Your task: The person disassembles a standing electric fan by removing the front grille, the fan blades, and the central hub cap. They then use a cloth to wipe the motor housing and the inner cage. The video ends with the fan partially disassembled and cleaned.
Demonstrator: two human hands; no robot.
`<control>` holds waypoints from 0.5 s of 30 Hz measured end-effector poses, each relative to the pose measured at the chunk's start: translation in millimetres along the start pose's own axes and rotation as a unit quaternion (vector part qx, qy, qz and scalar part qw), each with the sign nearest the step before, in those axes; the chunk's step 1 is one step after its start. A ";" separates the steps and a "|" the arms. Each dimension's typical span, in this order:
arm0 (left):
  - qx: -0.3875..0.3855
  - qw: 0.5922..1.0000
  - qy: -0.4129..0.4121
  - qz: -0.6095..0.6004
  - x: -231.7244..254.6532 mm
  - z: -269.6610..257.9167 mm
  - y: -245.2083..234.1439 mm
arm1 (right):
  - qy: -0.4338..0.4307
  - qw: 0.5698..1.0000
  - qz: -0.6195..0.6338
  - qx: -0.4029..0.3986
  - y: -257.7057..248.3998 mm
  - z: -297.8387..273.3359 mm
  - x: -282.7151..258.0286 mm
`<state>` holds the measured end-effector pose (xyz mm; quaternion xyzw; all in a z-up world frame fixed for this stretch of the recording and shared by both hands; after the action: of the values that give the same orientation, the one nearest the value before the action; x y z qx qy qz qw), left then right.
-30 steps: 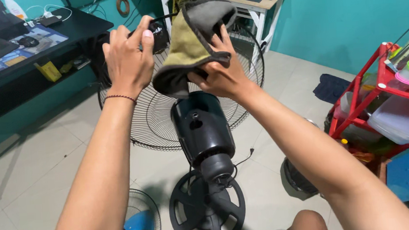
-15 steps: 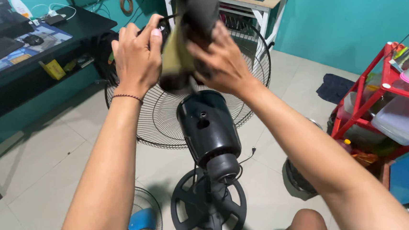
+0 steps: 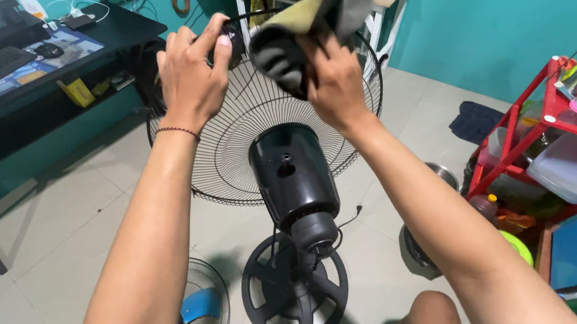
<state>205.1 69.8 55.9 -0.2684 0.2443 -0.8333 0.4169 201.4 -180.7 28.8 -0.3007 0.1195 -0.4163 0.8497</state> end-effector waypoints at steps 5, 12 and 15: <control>0.009 1.000 -0.003 -0.004 -4.5 1.5 -0.9 | -0.243 0.966 0.028 -0.077 -6.1 -28.9 -1.1; -0.003 1.000 0.015 -0.010 6.1 5.4 3.8 | -0.128 0.989 -0.065 -0.021 -28.5 -4.6 0.2; -0.007 1.000 0.026 -0.008 8.9 6.4 6.0 | 0.009 0.998 -0.039 -0.046 -23.0 4.9 -7.4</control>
<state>208.2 58.1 59.0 -0.2511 0.2588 -0.8419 0.4014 184.4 -183.8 46.4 -0.3402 0.1341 -0.4457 0.8171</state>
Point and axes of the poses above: each hand's wrist, its own z-axis towards the middle knuckle, its own y-axis out of the palm, x = y × z, the point moved 2 cm from there along z, towards the middle knuckle, and after that the axes turned 10 degrees about -x, right-handed, at the moved point
